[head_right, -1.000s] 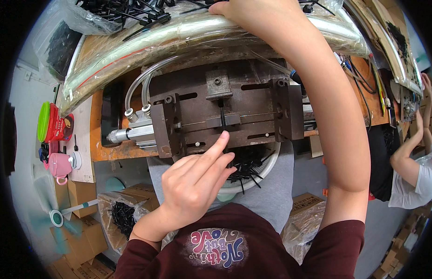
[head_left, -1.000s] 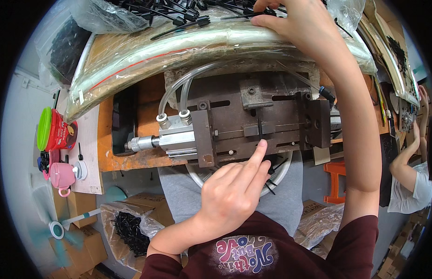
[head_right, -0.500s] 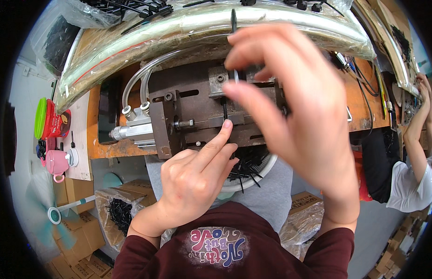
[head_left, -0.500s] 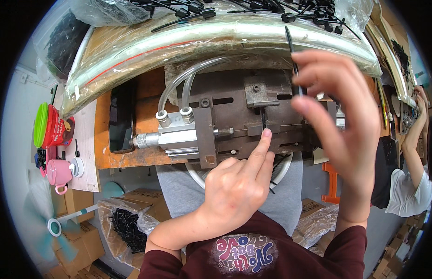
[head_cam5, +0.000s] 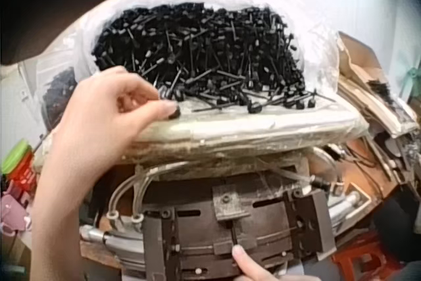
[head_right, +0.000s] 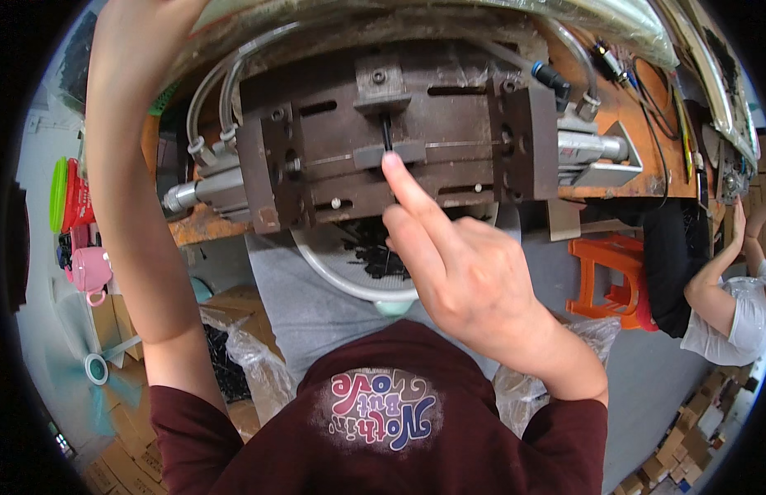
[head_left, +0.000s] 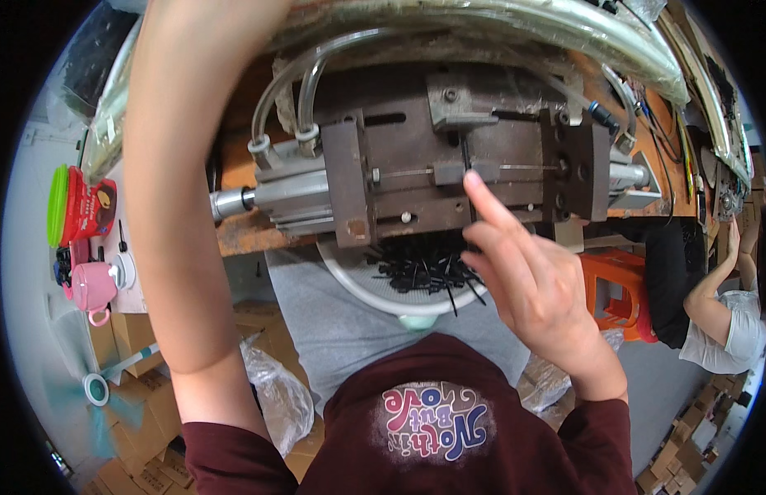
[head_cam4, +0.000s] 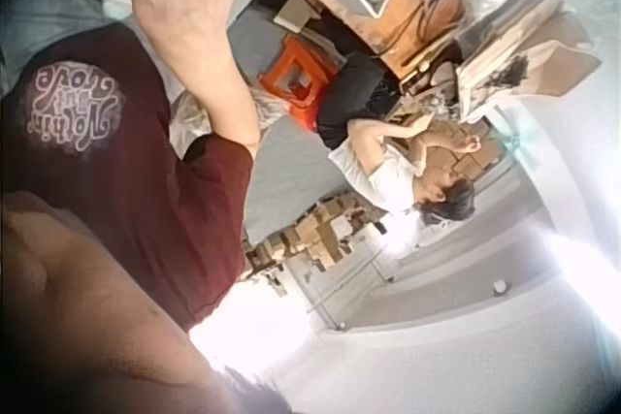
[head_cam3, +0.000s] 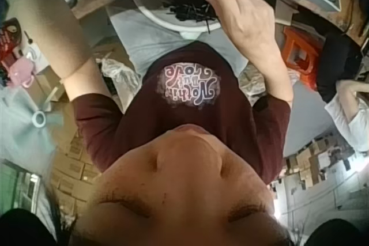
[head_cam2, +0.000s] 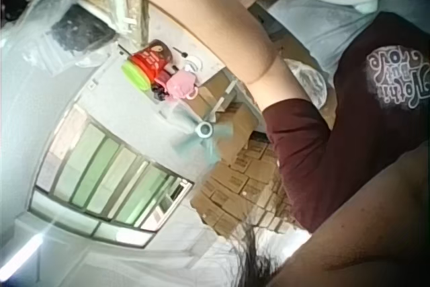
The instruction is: Manually assemble and test plastic electronic connectors using a pneumatic jig.
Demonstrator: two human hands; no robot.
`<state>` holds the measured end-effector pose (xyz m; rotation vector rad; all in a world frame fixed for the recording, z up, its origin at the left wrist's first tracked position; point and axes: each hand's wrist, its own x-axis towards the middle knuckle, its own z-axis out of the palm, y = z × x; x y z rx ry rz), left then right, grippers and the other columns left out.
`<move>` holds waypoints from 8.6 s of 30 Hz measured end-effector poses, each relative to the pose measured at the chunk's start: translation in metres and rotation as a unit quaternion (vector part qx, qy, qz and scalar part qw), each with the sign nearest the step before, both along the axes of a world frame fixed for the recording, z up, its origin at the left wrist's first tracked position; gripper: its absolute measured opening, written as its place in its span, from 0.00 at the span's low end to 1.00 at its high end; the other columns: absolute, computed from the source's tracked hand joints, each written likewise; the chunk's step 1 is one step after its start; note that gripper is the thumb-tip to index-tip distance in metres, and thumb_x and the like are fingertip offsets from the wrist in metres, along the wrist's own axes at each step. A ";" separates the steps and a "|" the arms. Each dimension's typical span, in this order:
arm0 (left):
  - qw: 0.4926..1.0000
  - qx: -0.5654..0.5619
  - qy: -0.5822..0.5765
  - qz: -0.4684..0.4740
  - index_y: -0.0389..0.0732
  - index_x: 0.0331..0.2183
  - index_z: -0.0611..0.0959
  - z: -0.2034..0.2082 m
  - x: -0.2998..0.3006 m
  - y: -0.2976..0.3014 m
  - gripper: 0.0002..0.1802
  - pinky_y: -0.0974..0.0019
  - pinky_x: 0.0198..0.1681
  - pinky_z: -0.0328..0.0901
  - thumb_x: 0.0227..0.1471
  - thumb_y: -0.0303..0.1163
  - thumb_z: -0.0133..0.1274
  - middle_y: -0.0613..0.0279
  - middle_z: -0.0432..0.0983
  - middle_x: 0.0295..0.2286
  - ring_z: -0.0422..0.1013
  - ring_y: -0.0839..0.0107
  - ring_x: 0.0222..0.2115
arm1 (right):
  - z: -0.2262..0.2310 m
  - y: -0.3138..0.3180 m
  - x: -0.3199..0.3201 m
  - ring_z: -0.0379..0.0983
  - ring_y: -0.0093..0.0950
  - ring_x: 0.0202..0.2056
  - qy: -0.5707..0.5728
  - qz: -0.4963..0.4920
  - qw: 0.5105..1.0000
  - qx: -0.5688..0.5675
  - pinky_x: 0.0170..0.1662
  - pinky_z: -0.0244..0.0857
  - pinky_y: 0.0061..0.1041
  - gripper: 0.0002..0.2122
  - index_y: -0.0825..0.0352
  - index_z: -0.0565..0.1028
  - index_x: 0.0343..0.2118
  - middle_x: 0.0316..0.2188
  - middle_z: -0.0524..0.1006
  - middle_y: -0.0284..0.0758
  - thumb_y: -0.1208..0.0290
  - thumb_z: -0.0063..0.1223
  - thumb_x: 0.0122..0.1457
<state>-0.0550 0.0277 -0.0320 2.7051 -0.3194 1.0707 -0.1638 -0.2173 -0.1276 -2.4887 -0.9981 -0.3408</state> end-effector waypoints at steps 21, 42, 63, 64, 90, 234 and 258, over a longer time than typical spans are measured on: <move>0.954 -0.115 0.109 -0.255 0.31 0.40 0.86 -0.050 -0.118 -0.035 0.21 0.55 0.56 0.72 0.39 0.22 0.70 0.41 0.78 0.51 0.78 0.52 0.48 | 0.099 -0.011 0.116 0.70 0.14 0.29 -0.174 -0.105 0.973 0.110 0.32 0.62 0.14 0.08 0.70 0.82 0.39 0.34 0.82 0.29 0.76 0.65 0.57; 0.968 -0.016 0.165 -0.186 0.35 0.37 0.86 -0.086 -0.121 -0.066 0.14 0.72 0.24 0.70 0.44 0.28 0.64 0.47 0.80 0.49 0.74 0.75 0.18 | 0.064 -0.010 0.055 0.74 0.17 0.32 0.075 0.005 0.973 0.216 0.34 0.68 0.16 0.18 0.70 0.80 0.40 0.37 0.79 0.33 0.80 0.74 0.44; 0.980 0.020 0.150 -0.127 0.34 0.36 0.89 0.019 0.061 -0.050 0.12 0.52 0.44 0.74 0.49 0.25 0.58 0.37 0.82 0.32 0.81 0.46 0.37 | 0.012 0.013 0.003 0.67 0.25 0.18 -0.024 -0.037 0.999 -0.031 0.25 0.64 0.22 0.13 0.65 0.76 0.35 0.56 0.78 0.40 0.77 0.69 0.46; 0.980 0.032 0.155 -0.124 0.34 0.35 0.89 0.020 0.066 -0.051 0.11 0.52 0.44 0.74 0.48 0.25 0.57 0.38 0.82 0.32 0.81 0.46 0.37 | 0.013 0.013 0.002 0.67 0.25 0.18 -0.025 -0.034 0.999 -0.029 0.25 0.65 0.22 0.13 0.65 0.76 0.35 0.56 0.78 0.41 0.77 0.69 0.46; 0.942 -0.134 0.080 -0.297 0.35 0.36 0.88 -0.010 -0.093 -0.022 0.20 0.63 0.47 0.76 0.35 0.23 0.73 0.44 0.78 0.52 0.80 0.62 0.41 | 0.111 0.048 0.226 0.74 0.43 0.43 -0.239 0.016 0.968 -0.070 0.47 0.71 0.38 0.13 0.71 0.77 0.39 0.38 0.78 0.41 0.82 0.54 0.49; 0.918 -0.310 0.144 -0.203 0.35 0.40 0.88 -0.067 -0.150 -0.026 0.20 0.67 0.33 0.75 0.40 0.21 0.72 0.53 0.80 0.45 0.78 0.67 0.35 | 0.128 0.041 0.153 0.75 0.16 0.29 -0.219 -0.046 0.974 0.045 0.29 0.64 0.15 0.10 0.65 0.82 0.40 0.34 0.84 0.30 0.69 0.66 0.57; 0.977 -0.062 0.136 -0.154 0.38 0.34 0.85 -0.102 -0.123 -0.074 0.14 0.70 0.28 0.69 0.42 0.30 0.69 0.52 0.80 0.51 0.76 0.72 0.22 | 0.171 0.075 0.246 0.82 0.39 0.36 0.069 -0.067 0.973 -0.211 0.41 0.76 0.35 0.19 0.74 0.83 0.33 0.31 0.83 0.48 0.65 0.73 0.40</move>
